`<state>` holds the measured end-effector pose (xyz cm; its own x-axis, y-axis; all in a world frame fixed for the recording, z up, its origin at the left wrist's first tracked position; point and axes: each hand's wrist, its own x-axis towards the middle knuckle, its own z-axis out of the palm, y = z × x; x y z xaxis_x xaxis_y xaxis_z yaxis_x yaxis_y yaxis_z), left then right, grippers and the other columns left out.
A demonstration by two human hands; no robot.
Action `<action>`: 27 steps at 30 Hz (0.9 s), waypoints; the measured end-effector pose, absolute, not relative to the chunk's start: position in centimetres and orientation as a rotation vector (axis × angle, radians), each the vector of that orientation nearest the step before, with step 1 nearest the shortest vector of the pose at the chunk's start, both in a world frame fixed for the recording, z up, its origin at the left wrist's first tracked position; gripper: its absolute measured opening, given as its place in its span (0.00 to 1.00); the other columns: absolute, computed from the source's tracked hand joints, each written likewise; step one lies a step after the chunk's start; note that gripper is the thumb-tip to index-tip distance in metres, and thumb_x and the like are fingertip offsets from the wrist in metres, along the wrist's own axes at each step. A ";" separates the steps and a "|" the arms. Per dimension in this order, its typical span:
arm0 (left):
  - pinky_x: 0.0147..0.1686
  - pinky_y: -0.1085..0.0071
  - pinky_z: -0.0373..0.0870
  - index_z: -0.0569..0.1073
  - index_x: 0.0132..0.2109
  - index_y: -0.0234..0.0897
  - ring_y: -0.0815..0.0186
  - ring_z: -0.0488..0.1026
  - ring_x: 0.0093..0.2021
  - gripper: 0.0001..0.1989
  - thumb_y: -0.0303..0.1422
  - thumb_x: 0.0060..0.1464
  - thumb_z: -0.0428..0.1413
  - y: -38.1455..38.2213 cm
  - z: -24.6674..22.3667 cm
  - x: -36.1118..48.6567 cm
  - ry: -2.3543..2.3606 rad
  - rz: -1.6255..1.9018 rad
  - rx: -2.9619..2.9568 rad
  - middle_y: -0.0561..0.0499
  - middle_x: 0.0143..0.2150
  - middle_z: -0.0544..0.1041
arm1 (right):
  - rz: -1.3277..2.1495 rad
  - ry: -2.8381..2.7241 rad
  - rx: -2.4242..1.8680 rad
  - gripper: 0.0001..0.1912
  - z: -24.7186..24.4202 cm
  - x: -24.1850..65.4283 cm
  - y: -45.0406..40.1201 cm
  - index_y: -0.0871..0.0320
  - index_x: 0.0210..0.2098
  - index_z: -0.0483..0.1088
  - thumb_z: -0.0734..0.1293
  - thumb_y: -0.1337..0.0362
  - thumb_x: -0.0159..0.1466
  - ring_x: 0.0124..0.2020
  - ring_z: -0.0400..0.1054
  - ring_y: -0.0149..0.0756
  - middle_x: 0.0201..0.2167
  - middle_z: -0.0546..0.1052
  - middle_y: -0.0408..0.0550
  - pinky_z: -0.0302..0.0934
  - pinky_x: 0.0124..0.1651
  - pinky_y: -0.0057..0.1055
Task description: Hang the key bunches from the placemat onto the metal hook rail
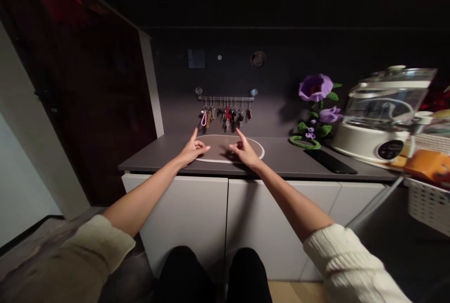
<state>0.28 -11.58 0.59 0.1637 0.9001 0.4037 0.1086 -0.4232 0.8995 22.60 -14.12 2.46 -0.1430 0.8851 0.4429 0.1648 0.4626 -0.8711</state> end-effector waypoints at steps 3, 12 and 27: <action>0.37 0.74 0.64 0.41 0.63 0.40 0.69 0.67 0.40 0.48 0.39 0.41 0.60 -9.0 1.4 -0.4 1.148 1.372 1.621 0.46 0.44 0.70 | 0.763 -1.521 -1.036 0.33 3.3 23.8 -11.4 0.53 0.55 0.59 0.69 0.61 0.50 0.34 0.65 0.29 0.34 0.71 0.44 0.62 0.41 0.30; 0.56 0.64 0.50 0.52 0.60 0.35 0.56 0.52 0.60 0.47 0.39 0.33 0.64 1.3 6.5 -1.3 1.449 1.499 1.726 0.38 0.60 0.55 | 0.582 -1.242 -1.210 0.49 7.6 27.6 -0.1 0.54 0.57 0.52 0.75 0.62 0.39 0.55 0.55 0.41 0.58 0.57 0.56 0.59 0.49 0.33; 0.26 0.74 0.64 0.68 0.30 0.32 0.74 0.66 0.21 0.14 0.35 0.38 0.63 8.3 8.2 3.3 0.794 1.376 1.194 0.55 0.20 0.68 | 1.005 -1.157 -0.995 0.17 9.0 26.8 5.9 0.59 0.30 0.64 0.66 0.51 0.53 0.21 0.60 0.26 0.20 0.68 0.41 0.59 0.28 0.27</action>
<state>3.32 8.30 8.20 0.1024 0.9703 0.2190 -0.2958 -0.1805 0.9381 26.78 5.94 9.05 0.1182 0.9642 0.2372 -0.1000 0.2492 -0.9633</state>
